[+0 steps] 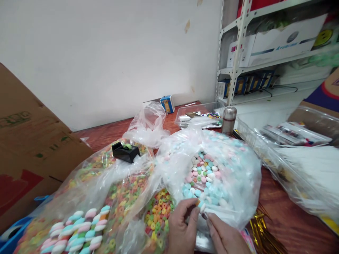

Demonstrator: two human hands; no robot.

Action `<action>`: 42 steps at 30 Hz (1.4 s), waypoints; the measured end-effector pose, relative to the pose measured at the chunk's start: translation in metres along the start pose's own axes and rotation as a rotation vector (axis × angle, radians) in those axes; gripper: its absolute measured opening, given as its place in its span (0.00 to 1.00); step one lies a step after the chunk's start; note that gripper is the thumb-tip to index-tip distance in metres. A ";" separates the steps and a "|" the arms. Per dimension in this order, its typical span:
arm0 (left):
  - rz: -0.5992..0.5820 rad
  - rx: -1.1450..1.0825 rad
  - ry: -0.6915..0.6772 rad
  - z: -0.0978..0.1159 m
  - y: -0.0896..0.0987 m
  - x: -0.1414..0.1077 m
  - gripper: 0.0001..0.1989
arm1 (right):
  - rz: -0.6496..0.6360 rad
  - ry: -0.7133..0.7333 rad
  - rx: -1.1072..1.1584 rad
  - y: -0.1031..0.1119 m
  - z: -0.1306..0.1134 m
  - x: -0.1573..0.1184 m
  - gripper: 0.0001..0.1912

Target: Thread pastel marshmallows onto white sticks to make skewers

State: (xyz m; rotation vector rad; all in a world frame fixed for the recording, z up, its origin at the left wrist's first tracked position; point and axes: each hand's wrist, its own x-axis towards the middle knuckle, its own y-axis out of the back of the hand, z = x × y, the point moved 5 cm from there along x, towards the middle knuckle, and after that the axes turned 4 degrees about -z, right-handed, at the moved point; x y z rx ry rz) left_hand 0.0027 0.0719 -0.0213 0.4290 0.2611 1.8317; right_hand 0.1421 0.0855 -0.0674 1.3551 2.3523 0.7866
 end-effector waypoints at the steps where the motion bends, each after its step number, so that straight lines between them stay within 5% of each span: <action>1: -0.032 0.005 -0.018 0.001 -0.005 0.000 0.08 | -0.016 -0.012 0.020 0.003 -0.001 0.003 0.21; 6: -0.085 0.073 -0.062 0.000 -0.017 0.019 0.16 | 0.068 -0.083 0.237 0.031 0.000 0.025 0.19; 10: -0.196 0.404 -0.131 -0.003 -0.023 0.063 0.20 | 0.124 -0.159 0.324 0.048 0.012 0.042 0.19; 13: -0.304 0.694 -0.125 -0.009 -0.027 0.091 0.17 | 0.103 -0.180 0.304 0.051 0.022 0.047 0.20; 17: -0.357 0.767 -0.116 -0.015 -0.030 0.107 0.14 | 0.083 -0.184 0.299 0.045 0.029 0.047 0.20; 28: -0.339 0.550 -0.147 -0.005 -0.031 0.083 0.08 | 0.070 -0.169 0.272 0.038 0.038 0.049 0.18; 35: -0.417 0.215 0.166 -0.032 -0.035 0.085 0.13 | 0.068 -0.173 0.276 0.037 0.040 0.049 0.18; 42: -0.431 0.396 -0.048 -0.008 -0.034 0.080 0.12 | 0.069 -0.165 0.285 0.040 0.037 0.049 0.18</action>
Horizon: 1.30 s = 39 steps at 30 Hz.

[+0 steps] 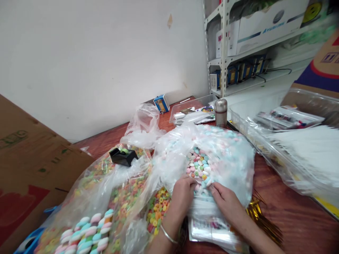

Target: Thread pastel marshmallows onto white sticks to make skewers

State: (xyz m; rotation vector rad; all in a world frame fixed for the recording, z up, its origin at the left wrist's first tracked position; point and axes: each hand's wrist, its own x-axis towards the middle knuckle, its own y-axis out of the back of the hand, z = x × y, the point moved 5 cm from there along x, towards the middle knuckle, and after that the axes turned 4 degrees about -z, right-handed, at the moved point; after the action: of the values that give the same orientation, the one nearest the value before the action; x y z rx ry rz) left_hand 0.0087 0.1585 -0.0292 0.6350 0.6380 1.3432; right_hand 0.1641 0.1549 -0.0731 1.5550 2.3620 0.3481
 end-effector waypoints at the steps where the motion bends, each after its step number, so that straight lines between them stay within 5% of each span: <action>1: -0.028 0.076 -0.049 0.005 -0.001 -0.003 0.14 | -0.003 0.002 0.001 0.000 0.000 0.000 0.18; 8: -0.130 0.551 -0.115 0.011 -0.014 -0.010 0.11 | 0.000 0.012 0.003 -0.001 0.001 -0.001 0.18; 18: -0.075 0.498 -0.042 0.008 -0.004 -0.003 0.11 | 0.036 0.046 0.077 0.005 -0.007 -0.003 0.18; 22: 0.058 -0.065 0.071 0.002 0.009 -0.011 0.12 | 0.023 0.095 0.173 0.005 -0.022 -0.006 0.18; 25: 0.060 -0.688 0.163 0.004 0.004 -0.023 0.16 | 0.013 0.144 0.327 -0.001 -0.030 -0.008 0.18; 27: 0.064 -0.898 0.200 0.011 -0.001 -0.032 0.17 | 0.018 0.154 0.412 -0.005 -0.033 -0.010 0.18; 34: 0.015 -1.061 0.198 0.025 -0.005 -0.048 0.18 | -0.048 0.085 0.539 -0.008 -0.044 -0.021 0.16; 39: 0.205 -1.103 0.317 0.004 -0.006 -0.049 0.17 | -0.030 0.047 0.229 -0.005 -0.039 -0.043 0.19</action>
State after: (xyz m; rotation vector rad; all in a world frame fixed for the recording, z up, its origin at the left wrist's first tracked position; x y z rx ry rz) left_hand 0.0103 0.1086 -0.0281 -0.4244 0.0026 1.7435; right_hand 0.1612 0.1116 -0.0339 1.6218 2.5339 0.1117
